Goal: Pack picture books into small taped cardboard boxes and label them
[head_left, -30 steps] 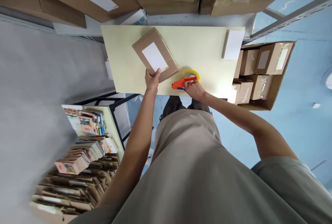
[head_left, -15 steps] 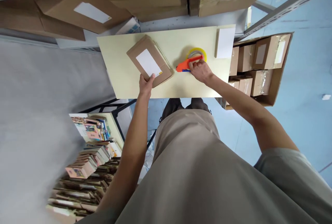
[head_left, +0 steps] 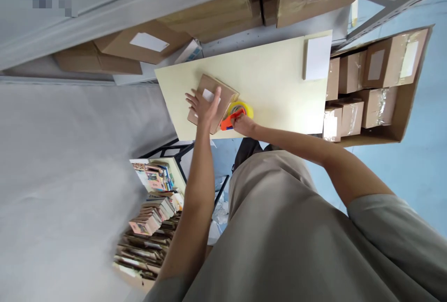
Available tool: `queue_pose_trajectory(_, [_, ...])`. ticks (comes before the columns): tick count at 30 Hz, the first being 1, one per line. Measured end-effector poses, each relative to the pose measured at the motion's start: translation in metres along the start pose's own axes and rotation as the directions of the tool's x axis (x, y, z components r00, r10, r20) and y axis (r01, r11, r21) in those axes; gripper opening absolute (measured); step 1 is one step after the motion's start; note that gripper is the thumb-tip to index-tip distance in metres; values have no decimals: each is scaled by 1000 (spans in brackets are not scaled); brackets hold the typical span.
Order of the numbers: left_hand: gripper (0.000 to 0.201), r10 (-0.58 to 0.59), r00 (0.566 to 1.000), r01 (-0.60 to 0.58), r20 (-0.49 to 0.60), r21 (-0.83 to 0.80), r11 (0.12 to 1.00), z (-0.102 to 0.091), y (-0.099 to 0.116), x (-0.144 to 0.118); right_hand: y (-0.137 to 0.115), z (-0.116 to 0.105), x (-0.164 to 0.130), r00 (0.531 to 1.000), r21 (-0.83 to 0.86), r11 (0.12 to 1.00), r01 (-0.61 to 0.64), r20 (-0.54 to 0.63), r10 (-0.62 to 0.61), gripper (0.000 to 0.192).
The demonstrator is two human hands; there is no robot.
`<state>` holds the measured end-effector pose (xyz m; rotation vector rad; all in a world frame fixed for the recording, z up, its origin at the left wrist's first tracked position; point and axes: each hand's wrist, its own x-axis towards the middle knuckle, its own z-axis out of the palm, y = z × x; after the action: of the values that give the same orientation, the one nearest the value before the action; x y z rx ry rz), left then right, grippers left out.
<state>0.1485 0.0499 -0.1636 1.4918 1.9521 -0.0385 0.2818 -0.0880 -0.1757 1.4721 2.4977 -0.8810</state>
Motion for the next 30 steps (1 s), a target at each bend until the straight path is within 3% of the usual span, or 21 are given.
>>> queue_pose_trajectory(4, [137,105,973,-117,-203,-48,992,46,25,-4,-25,-10,12,992,-6,999,-36,122,37,72])
queue_pose_trajectory(7, [125,201,953,-213,-228,-30,977,53,22,-5,-27,-12,-3,984,30,997,-65,166,59,74])
queue_pose_trajectory(9, [123,197,958,-201,-208,0,980,49,18,-5,-19,-9,-26,978,48,995,-92,191,81,72])
queue_pose_trajectory(13, [122,120,986,-116,-117,42,992,41,18,-4,24,1,-90,956,37,982,-187,238,173,63])
queue_pose_trajectory(17, [126,110,986,-110,-127,7,994,42,24,-8,88,0,-132,924,3,946,-323,219,315,59])
queue_pose_trajectory(19, [126,125,984,-128,-128,-17,992,42,26,-13,111,-9,-129,917,7,930,-368,167,362,59])
queue_pose_trajectory(22, [125,169,979,-164,-111,51,985,36,24,-20,123,-25,-99,928,-3,935,-356,119,353,61])
queue_pose_trajectory(26, [122,277,960,-269,-34,151,951,23,16,-29,109,-40,-56,963,-8,971,-238,128,237,68])
queue_pose_trajectory(30, [109,370,923,-383,102,182,905,15,5,-44,83,-42,-37,978,19,996,-84,196,78,66])
